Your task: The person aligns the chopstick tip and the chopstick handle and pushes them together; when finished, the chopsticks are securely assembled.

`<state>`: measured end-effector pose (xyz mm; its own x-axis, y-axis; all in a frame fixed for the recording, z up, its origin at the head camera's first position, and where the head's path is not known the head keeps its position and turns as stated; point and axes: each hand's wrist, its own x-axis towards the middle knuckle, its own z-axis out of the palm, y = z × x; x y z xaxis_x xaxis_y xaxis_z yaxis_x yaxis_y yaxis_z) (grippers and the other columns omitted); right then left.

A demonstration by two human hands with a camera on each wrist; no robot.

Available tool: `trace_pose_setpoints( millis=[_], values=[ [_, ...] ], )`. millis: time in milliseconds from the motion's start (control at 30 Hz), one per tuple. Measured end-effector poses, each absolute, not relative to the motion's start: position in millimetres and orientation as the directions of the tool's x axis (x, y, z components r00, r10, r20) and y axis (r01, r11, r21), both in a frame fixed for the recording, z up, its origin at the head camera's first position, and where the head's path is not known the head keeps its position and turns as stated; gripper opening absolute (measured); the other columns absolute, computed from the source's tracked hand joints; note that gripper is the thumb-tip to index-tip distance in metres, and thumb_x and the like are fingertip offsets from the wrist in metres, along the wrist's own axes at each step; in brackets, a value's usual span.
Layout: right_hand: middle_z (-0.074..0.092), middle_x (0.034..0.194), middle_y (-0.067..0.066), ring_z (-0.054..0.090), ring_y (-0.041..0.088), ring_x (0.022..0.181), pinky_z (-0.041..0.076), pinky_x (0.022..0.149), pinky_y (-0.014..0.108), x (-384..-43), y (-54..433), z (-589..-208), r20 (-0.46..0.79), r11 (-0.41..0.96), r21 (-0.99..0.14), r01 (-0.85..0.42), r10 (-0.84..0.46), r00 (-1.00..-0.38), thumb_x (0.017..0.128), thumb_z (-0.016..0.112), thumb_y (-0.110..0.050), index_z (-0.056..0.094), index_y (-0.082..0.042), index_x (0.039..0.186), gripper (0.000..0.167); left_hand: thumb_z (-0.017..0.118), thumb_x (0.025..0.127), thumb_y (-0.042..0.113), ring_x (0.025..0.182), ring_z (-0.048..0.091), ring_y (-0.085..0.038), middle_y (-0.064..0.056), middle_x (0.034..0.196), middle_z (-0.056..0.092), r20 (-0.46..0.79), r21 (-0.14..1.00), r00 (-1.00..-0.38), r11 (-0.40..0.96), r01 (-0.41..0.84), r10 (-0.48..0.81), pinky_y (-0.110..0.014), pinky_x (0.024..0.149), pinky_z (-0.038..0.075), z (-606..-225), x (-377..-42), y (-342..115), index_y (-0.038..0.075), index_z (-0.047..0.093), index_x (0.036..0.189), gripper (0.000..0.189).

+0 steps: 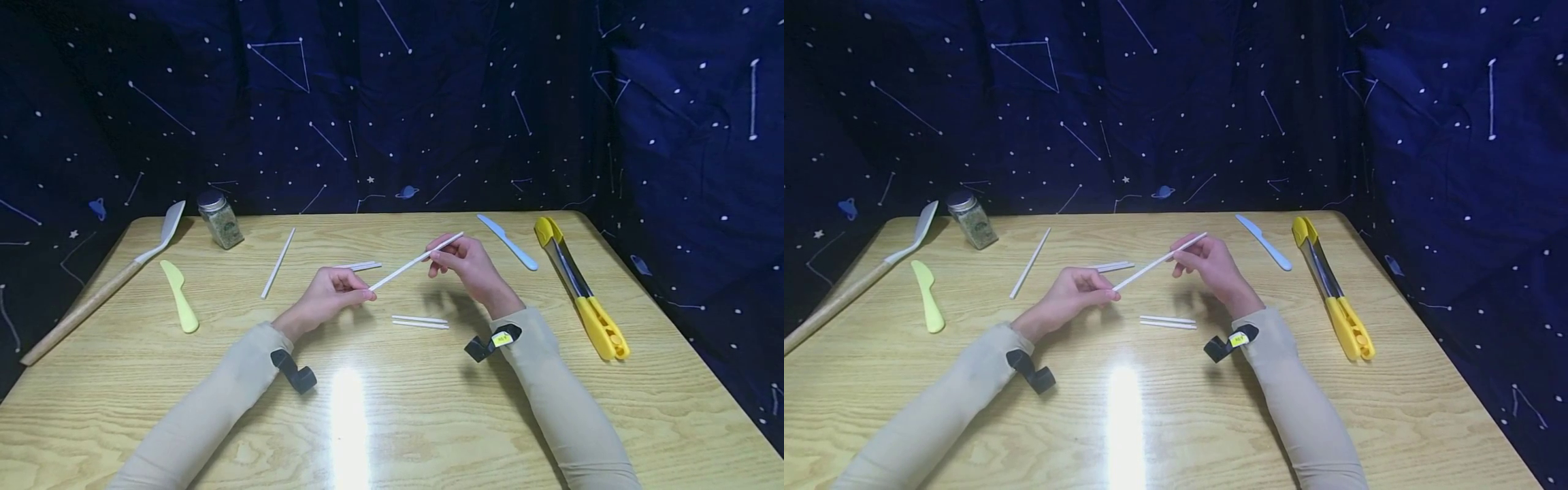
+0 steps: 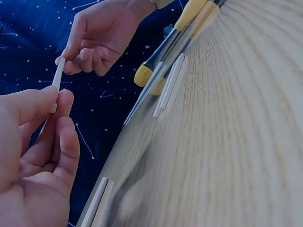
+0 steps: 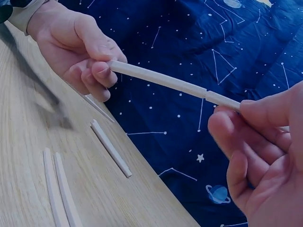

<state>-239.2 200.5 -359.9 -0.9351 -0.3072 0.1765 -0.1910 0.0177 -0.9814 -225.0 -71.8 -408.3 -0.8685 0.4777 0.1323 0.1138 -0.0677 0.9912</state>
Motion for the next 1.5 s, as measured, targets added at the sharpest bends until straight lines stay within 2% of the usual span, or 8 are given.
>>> trace_pose_setpoints(
  millis=[367, 767, 1000, 1067, 1167, 1267, 1367, 1500],
  values=[
    [0.069, 0.070, -0.002, 0.065, 0.007, 0.065, 0.047, 0.065, 0.020, -237.0, 201.0, -359.2, 0.222, -0.024, -0.974, -0.227, -0.331, -0.917, 0.093, 0.049, 0.007, 0.063, -0.009, 0.093, 0.021, 0.065, 0.082, -0.011, 0.073, 0.067, -0.008, 0.006, 0.078, 0.072, 0.224, 0.974, -0.861, -0.139, 0.180, 0.457, -0.015, 0.062, 0.051, -405.7, -220.9, -67.7, 0.015, 0.066, 0.073, 0.028],
    [0.070, 0.073, -0.002, 0.068, 0.008, 0.068, 0.049, 0.066, 0.020, -235.3, 201.5, -360.2, 0.259, 0.007, -0.961, -0.277, -0.333, -0.906, 0.093, 0.050, 0.007, 0.061, 0.001, 0.096, 0.013, 0.066, 0.081, -0.012, 0.073, 0.067, -0.007, 0.005, 0.078, 0.070, 0.256, 0.966, -0.850, -0.144, 0.212, 0.461, -0.015, 0.063, 0.052, -404.7, -218.3, -65.0, 0.007, 0.064, 0.075, 0.020],
    [0.069, 0.072, -0.003, 0.067, 0.007, 0.070, 0.048, 0.067, 0.021, -234.3, 202.2, -354.9, 0.246, 0.066, -0.956, -0.287, -0.355, -0.902, 0.094, 0.050, 0.005, 0.056, 0.011, 0.101, 0.011, 0.066, 0.082, -0.012, 0.074, 0.068, -0.013, 0.004, 0.080, 0.071, 0.262, 0.965, -0.838, -0.144, 0.220, 0.478, -0.017, 0.064, 0.053, -407.4, -218.1, -64.8, 0.013, 0.067, 0.076, 0.025],
    [0.069, 0.072, -0.003, 0.067, 0.007, 0.070, 0.048, 0.067, 0.021, -234.8, 201.8, -353.2, 0.221, 0.084, -0.960, -0.268, -0.361, -0.906, 0.094, 0.049, 0.005, 0.055, 0.013, 0.102, 0.012, 0.066, 0.082, -0.010, 0.076, 0.069, -0.016, 0.003, 0.081, 0.071, 0.254, 0.967, -0.834, -0.141, 0.211, 0.491, -0.020, 0.066, 0.054, -407.3, -216.8, -64.2, 0.010, 0.067, 0.079, 0.021],
    [0.069, 0.071, -0.003, 0.066, 0.007, 0.069, 0.048, 0.068, 0.021, -235.0, 200.6, -351.9, 0.187, 0.110, -0.963, -0.244, -0.378, -0.907, 0.095, 0.048, 0.005, 0.054, 0.013, 0.102, 0.013, 0.065, 0.084, -0.009, 0.080, 0.070, -0.016, 0.002, 0.084, 0.073, 0.240, 0.971, -0.821, -0.144, 0.193, 0.517, -0.023, 0.070, 0.056, -405.8, -214.3, -62.8, -0.002, 0.067, 0.088, 0.008],
    [0.069, 0.072, -0.003, 0.066, 0.008, 0.069, 0.048, 0.068, 0.022, -233.5, 197.8, -351.5, 0.159, 0.129, -0.964, -0.231, -0.413, -0.897, 0.095, 0.049, 0.004, 0.055, 0.015, 0.103, 0.015, 0.064, 0.085, -0.007, 0.083, 0.071, -0.016, 0.001, 0.086, 0.074, 0.234, 0.972, -0.807, -0.143, 0.185, 0.543, -0.023, 0.071, 0.056, -403.4, -212.2, -61.2, -0.013, 0.063, 0.101, 0.017],
    [0.069, 0.072, -0.003, 0.066, 0.008, 0.069, 0.048, 0.069, 0.023, -230.6, 193.9, -351.4, 0.129, 0.149, -0.965, -0.216, -0.450, -0.884, 0.094, 0.051, 0.003, 0.055, 0.017, 0.104, 0.018, 0.063, 0.087, -0.004, 0.085, 0.071, -0.019, 0.001, 0.087, 0.074, 0.228, 0.974, -0.791, -0.136, 0.183, 0.568, -0.023, 0.070, 0.055, -401.6, -210.5, -60.1, -0.015, 0.061, 0.108, 0.024],
    [0.068, 0.071, -0.003, 0.066, 0.009, 0.068, 0.051, 0.071, 0.026, -225.7, 188.7, -350.6, 0.084, 0.169, -0.967, -0.188, -0.486, -0.870, 0.094, 0.050, 0.003, 0.055, 0.018, 0.106, 0.020, 0.062, 0.089, -0.002, 0.087, 0.071, -0.020, -0.002, 0.089, 0.074, 0.229, 0.973, -0.765, -0.138, 0.183, 0.602, -0.024, 0.073, 0.055, -400.1, -208.8, -58.3, -0.015, 0.061, 0.110, 0.024]
  ],
)
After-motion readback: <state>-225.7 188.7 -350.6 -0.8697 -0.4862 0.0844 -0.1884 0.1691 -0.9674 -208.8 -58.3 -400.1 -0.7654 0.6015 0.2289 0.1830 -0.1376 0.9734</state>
